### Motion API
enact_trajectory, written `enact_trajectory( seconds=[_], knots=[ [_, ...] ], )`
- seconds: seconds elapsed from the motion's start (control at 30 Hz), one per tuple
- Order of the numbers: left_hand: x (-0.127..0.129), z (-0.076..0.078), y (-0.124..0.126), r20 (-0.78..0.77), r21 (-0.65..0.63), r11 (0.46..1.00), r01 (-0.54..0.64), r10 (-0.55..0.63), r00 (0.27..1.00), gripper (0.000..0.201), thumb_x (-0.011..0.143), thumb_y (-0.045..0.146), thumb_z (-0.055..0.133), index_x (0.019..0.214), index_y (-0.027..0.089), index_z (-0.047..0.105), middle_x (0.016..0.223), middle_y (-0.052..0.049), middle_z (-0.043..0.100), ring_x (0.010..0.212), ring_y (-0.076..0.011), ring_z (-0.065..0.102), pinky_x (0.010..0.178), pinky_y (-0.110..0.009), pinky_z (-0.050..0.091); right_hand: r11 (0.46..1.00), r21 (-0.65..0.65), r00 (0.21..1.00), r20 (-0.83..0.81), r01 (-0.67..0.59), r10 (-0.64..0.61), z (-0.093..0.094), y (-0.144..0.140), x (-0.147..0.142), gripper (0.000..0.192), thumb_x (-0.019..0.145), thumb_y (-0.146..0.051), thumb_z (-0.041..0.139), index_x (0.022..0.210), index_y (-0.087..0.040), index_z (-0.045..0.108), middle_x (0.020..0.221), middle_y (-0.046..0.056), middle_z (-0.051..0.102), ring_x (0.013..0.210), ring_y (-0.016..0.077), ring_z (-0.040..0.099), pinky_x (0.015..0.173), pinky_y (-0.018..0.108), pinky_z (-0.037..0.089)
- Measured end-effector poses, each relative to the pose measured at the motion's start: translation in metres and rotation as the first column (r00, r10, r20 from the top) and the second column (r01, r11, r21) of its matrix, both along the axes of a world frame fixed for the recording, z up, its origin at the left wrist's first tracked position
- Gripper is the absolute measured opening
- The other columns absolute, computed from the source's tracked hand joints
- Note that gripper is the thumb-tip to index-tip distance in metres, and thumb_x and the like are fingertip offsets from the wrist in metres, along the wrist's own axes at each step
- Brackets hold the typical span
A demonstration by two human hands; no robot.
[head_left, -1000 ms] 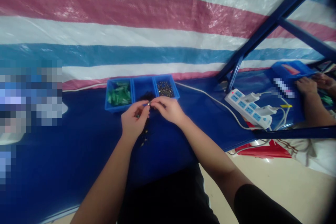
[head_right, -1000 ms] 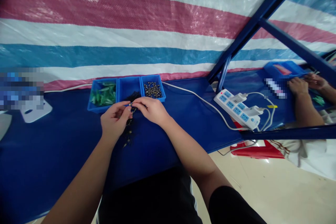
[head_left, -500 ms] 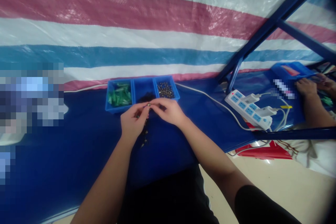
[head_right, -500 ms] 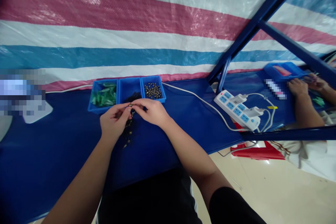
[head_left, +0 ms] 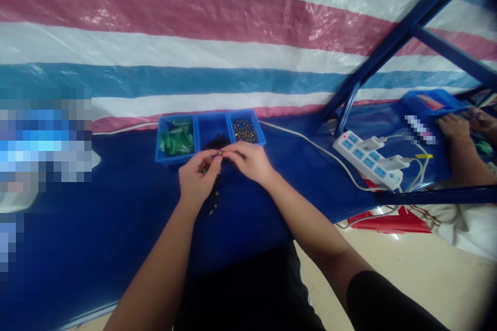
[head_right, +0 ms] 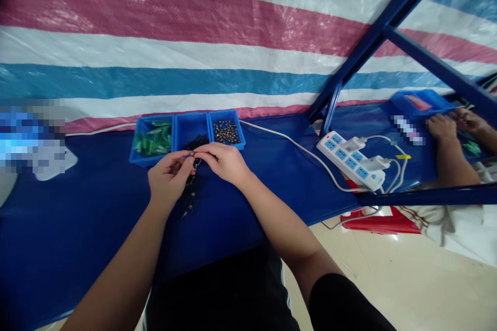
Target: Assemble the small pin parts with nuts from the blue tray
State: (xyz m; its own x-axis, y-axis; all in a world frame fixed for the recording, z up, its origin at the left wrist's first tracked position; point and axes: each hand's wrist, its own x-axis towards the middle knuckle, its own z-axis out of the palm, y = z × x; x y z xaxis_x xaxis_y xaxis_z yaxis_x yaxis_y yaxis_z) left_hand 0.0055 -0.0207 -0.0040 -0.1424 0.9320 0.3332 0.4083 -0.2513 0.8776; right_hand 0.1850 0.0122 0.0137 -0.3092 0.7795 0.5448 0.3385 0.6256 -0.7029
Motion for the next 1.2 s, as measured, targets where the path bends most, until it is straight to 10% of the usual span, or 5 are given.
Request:
enact_trajectory(
  seconds=[1.2],
  knots=[
    [0.003, 0.003, -0.003, 0.063, -0.019, 1.000, 0.017, -0.016, 0.998, 0.030, 0.089, 0.038, 0.070, 0.112, 0.020, 0.075, 0.068, 0.001, 0.070, 0.054, -0.0095, 0.065, 0.057, -0.020, 0.054, 1.000, -0.017, 0.997, 0.079, 0.011, -0.009, 0.009, -0.006, 0.000, 0.025, 0.103, -0.035, 0.053, 0.105, -0.019, 0.072, 0.104, 0.004, 0.077, 0.074, 0.0108, 0.069, 0.068, 0.023, 0.054]
  ],
)
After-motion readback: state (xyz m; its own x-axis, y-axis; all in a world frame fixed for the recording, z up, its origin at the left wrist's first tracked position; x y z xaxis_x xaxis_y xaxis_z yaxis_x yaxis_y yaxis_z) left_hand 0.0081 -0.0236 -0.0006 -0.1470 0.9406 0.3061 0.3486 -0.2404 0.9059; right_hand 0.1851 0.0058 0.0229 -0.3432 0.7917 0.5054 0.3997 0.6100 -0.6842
